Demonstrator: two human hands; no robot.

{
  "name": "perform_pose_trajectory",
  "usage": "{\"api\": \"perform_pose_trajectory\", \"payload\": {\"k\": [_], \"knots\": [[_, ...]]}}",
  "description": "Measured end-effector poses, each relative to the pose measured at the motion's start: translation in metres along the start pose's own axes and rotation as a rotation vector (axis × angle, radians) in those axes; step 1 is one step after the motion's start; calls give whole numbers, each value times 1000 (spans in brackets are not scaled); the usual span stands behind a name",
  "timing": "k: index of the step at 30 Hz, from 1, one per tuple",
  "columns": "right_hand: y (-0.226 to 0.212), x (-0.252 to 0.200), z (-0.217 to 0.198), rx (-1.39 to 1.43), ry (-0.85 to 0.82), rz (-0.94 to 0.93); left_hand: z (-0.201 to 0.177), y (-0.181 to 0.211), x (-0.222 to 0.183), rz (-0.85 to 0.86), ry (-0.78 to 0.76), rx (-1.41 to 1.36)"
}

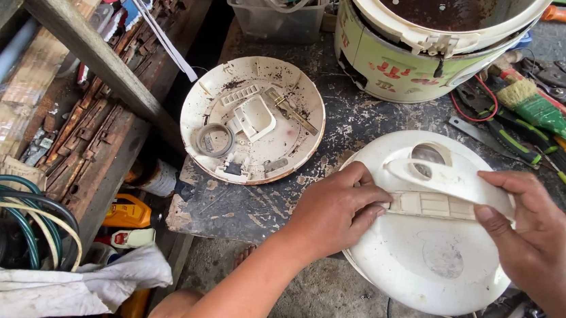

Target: A person is reassembling the handle and internal components of a white appliance lid on a repair workbench.

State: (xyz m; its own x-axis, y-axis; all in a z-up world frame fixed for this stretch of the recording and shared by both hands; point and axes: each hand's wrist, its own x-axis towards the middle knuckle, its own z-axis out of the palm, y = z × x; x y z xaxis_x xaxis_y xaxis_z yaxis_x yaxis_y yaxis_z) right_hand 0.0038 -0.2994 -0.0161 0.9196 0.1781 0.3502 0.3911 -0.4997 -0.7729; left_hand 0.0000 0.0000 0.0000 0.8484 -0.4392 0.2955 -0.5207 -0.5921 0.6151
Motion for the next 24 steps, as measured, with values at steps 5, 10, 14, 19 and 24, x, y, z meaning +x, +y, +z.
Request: {"api": "perform_pose_trajectory", "payload": {"k": [5, 10, 14, 19, 24], "knots": [[6, 14, -5, -392, 14, 85, -7, 8, 5, -57, -119, 39], [16, 15, -3, -366, -38, 43, -6, 10, 6, -55, -150, 89], [9, 11, 4, -423, -2, -129, -12, 13, 11, 9, -230, 167], [-16, 7, 24, -476, -8, -290, -23, 13, 18, 42, -366, 215], [-34, 7, 38, -393, -34, -326, -31, 19, 27, -33, -428, 121]]}}
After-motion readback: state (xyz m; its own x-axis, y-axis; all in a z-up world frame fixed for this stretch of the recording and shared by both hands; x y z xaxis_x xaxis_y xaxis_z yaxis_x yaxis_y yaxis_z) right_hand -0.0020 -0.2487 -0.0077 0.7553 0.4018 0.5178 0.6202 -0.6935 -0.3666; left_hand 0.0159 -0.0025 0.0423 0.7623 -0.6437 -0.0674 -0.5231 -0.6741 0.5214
